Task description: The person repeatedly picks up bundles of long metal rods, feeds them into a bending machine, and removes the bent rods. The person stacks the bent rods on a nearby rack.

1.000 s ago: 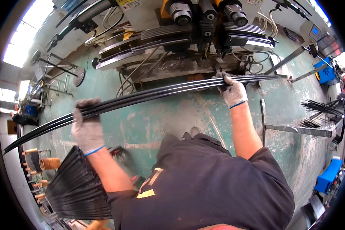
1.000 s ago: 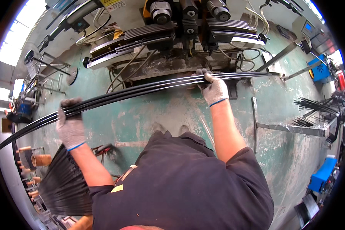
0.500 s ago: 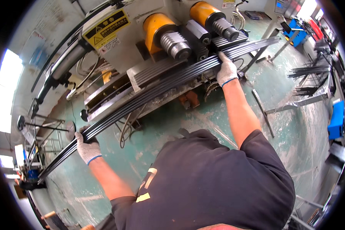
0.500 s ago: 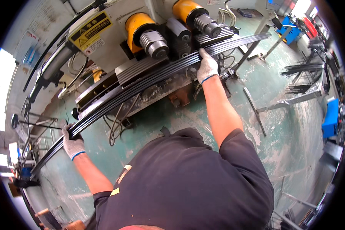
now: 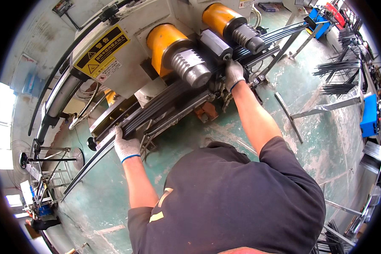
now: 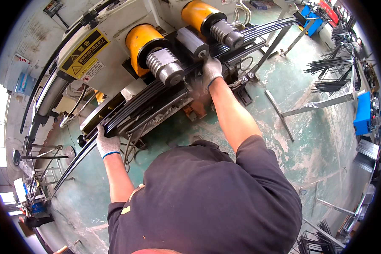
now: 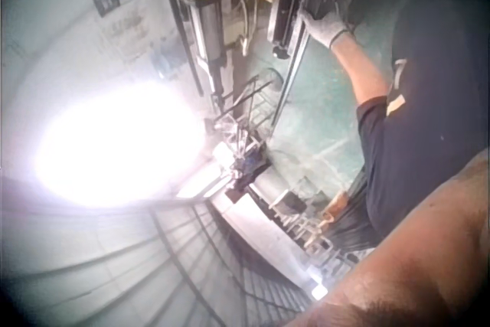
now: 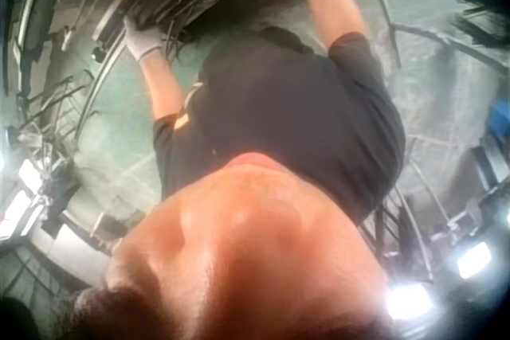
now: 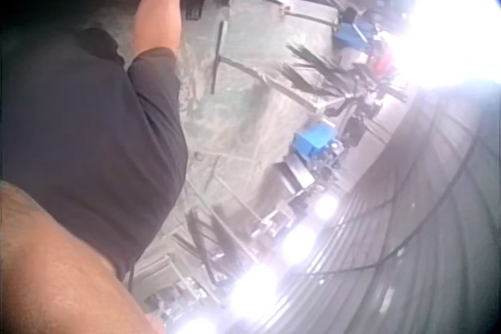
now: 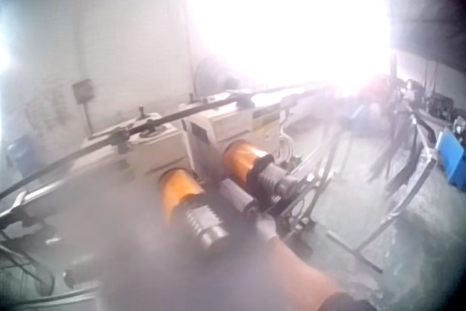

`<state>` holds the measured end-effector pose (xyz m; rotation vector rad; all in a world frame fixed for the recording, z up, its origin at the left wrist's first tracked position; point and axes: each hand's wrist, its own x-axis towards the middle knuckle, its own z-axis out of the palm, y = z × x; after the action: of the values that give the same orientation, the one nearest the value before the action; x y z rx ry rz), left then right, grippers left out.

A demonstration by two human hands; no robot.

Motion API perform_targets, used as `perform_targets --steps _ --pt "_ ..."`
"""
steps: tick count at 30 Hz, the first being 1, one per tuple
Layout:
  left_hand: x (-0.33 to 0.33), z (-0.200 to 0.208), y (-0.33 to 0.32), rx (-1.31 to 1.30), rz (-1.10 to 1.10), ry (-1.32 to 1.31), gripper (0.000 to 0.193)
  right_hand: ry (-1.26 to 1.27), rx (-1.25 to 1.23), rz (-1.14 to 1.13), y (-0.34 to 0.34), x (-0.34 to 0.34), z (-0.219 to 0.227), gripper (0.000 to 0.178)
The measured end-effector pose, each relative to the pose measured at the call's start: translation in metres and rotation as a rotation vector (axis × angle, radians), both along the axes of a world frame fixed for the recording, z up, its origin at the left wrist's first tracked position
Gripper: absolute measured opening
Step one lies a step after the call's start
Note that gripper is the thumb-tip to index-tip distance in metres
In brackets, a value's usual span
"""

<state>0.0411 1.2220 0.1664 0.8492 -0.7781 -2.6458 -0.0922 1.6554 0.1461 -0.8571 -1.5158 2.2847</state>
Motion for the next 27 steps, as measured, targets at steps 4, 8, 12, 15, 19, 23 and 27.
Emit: perform_targets --steps 4,8,12,15,19,23,27 --pt "-0.009 -0.013 -0.01 0.039 -0.106 0.106 0.04 -0.013 -0.022 -0.044 0.017 -0.019 -0.002 0.031" --pt "-0.008 -0.035 -0.086 0.061 0.068 0.162 0.041 0.082 -0.144 -0.15 0.02 -0.029 -0.028 0.041" --pt "-0.001 -0.057 -0.131 -0.062 0.243 0.104 0.038 -0.071 0.003 -0.065 0.019 -0.026 -0.033 0.076" --pt "-0.004 -0.045 -0.073 -0.082 0.204 0.078 0.033 0.094 0.035 -0.042 0.002 0.001 -0.012 0.071" --pt "-0.006 -0.024 0.005 -0.042 0.031 0.109 0.041 0.179 0.006 -0.036 -0.008 0.024 -0.004 0.063" --pt "0.001 -0.012 -0.008 0.105 0.11 0.158 0.049 -0.155 0.975 0.172 0.031 0.041 -0.059 0.044" --pt "0.018 -0.029 -0.078 0.06 0.313 0.182 0.044 0.073 0.499 0.37 0.091 0.054 -0.139 0.056"
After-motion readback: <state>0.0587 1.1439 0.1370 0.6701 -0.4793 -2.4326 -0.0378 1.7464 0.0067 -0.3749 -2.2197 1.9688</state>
